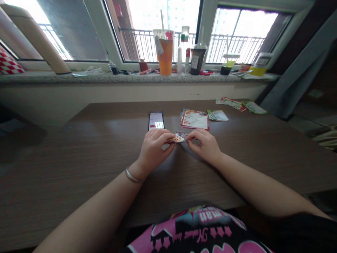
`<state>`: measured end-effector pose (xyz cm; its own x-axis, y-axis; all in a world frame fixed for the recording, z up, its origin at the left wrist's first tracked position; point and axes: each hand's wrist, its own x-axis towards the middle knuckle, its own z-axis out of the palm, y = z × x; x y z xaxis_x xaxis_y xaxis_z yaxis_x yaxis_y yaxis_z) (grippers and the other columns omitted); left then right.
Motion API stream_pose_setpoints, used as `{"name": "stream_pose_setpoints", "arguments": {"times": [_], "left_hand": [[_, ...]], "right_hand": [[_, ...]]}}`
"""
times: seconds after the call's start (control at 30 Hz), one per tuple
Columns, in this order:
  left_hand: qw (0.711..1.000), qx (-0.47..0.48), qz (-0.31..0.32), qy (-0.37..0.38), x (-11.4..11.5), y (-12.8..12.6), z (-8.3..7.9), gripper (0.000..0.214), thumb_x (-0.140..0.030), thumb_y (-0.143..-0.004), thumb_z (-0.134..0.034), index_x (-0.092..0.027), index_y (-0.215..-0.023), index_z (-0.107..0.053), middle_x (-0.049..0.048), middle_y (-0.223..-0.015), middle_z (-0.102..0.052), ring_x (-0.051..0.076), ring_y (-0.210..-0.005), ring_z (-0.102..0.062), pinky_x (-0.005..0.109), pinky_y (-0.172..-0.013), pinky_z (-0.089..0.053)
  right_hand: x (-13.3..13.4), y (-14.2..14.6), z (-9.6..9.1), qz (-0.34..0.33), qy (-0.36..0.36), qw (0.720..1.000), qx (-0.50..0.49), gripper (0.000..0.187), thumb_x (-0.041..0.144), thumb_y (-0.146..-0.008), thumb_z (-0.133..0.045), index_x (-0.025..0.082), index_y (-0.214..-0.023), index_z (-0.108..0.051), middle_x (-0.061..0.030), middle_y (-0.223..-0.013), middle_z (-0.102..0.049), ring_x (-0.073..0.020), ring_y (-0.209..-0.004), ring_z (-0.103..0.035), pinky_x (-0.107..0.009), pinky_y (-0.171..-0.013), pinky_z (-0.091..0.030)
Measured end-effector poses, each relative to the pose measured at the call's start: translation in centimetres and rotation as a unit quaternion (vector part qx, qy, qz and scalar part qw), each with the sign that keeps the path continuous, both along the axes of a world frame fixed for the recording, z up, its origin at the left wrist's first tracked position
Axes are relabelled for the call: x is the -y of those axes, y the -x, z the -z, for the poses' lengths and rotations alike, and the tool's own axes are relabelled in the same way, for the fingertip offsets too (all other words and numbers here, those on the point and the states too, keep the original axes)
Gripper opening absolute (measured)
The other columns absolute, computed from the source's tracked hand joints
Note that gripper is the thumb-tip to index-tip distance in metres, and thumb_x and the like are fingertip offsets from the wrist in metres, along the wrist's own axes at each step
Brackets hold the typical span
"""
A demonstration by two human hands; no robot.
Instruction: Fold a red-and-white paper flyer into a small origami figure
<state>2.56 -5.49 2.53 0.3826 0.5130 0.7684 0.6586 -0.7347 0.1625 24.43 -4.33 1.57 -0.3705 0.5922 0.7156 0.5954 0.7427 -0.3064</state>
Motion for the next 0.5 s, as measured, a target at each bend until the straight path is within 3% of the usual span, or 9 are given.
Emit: {"name": "stream_pose_setpoints", "arguments": {"times": [0.2, 0.5], "left_hand": [[0.997, 0.061, 0.028, 0.037, -0.52, 0.1, 0.34, 0.005, -0.017, -0.083, -0.062, -0.018, -0.087, -0.061, 0.0043, -0.087, -0.065, 0.017, -0.084, -0.06, 0.033, -0.082, -0.048], [1.0, -0.009, 0.011, 0.018, 0.14, -0.13, 0.14, 0.002, -0.019, -0.085, -0.06, -0.019, -0.086, -0.062, 0.0038, -0.09, -0.067, 0.017, -0.083, -0.06, 0.032, -0.079, -0.047]], "right_hand": [[-0.32, -0.13, 0.1, 0.025, 0.021, 0.999, 0.002, 0.007, 0.016, -0.081, -0.057, 0.021, -0.078, -0.06, -0.0028, -0.08, -0.065, -0.018, -0.08, -0.06, -0.031, -0.077, -0.048], [0.54, 0.11, -0.29, -0.037, -0.035, 0.998, 0.031, 0.008, 0.019, -0.085, -0.059, 0.022, -0.092, -0.062, -0.0055, -0.093, -0.066, -0.0187, -0.09, -0.059, -0.033, -0.083, -0.049]]}}
